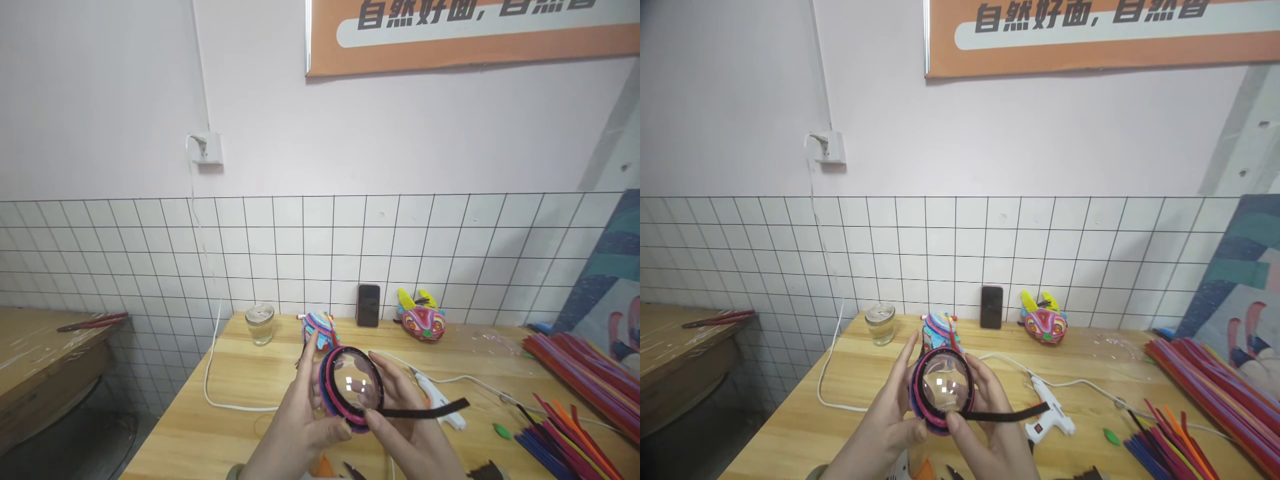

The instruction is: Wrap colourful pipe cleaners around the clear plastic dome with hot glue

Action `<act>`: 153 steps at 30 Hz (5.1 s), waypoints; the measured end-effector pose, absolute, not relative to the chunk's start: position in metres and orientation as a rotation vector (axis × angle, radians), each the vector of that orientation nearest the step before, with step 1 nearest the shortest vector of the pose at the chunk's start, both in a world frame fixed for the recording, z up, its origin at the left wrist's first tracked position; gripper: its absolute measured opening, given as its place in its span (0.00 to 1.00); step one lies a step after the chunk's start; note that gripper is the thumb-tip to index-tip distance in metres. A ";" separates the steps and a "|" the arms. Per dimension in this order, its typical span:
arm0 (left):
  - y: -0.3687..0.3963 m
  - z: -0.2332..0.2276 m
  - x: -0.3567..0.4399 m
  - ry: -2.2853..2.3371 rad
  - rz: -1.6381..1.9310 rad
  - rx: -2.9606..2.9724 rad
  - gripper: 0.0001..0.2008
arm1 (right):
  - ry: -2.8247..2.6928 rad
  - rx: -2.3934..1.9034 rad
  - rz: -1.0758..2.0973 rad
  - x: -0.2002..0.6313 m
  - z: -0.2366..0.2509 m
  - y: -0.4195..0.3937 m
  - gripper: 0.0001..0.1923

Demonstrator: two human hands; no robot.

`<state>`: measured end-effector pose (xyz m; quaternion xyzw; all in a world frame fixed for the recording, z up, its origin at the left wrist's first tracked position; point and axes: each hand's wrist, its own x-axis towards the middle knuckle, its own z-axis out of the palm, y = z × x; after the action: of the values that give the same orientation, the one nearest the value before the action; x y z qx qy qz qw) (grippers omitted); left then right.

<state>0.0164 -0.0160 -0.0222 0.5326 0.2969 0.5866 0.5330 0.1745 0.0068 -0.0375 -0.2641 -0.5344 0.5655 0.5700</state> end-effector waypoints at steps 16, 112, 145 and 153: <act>-0.002 -0.012 -0.017 1.246 1.755 1.122 0.17 | -0.802 -0.548 1.860 0.187 -0.034 0.036 0.19; -0.001 -0.034 0.006 1.187 1.671 1.225 0.16 | -0.562 -0.343 2.109 0.189 -0.034 0.041 0.19; -0.009 -0.028 0.043 0.853 1.796 0.864 0.42 | -1.137 -0.653 1.214 0.151 -0.051 0.001 0.29; 0.000 -0.033 0.040 0.944 1.872 0.878 0.39 | -1.234 -0.682 1.152 0.159 -0.047 0.000 0.29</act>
<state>0.0403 0.0002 -0.0330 0.3506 0.3766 0.7470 0.4210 0.1593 0.0004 -0.0472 -0.2958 -0.5352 0.4996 0.6136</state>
